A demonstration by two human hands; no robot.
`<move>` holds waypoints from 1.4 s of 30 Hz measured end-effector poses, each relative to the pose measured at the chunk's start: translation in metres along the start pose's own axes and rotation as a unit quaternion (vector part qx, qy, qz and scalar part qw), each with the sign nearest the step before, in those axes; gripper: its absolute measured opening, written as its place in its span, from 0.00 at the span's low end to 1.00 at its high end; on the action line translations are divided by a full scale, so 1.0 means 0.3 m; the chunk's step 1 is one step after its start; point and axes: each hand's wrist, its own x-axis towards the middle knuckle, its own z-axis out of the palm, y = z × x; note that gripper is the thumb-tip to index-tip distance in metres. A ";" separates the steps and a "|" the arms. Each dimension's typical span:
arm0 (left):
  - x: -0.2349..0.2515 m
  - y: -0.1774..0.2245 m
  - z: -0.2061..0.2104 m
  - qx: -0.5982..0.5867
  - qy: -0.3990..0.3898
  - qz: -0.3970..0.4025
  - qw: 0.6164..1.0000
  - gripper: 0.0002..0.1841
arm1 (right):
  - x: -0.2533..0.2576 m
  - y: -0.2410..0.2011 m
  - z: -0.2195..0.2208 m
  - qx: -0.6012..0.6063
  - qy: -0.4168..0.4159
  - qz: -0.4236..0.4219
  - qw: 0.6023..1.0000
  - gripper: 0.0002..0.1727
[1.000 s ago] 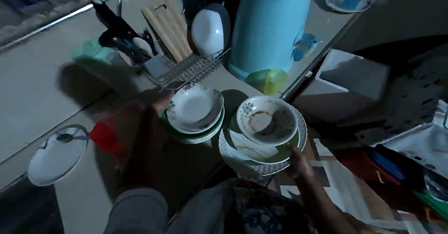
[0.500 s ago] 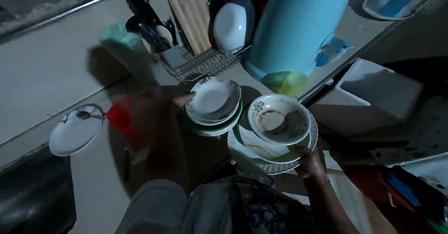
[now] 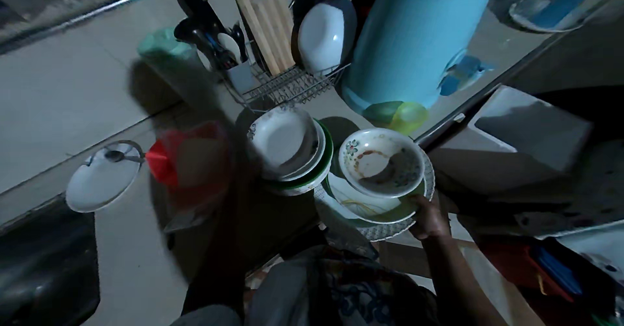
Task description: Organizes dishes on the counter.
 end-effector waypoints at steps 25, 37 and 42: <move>0.043 -0.254 -0.016 -0.117 0.040 -0.019 0.992 0.28 | 0.278 -0.091 0.219 -0.185 0.150 -0.087 0.967 0.37; 0.052 -0.255 -0.034 -0.159 0.024 0.003 0.987 0.28 | 0.302 -0.088 0.183 -0.297 0.157 -0.270 0.902 0.25; 0.098 -0.317 -0.019 -0.174 0.007 0.027 0.984 0.29 | -0.097 -0.046 0.307 -0.310 -0.076 -0.405 0.857 0.17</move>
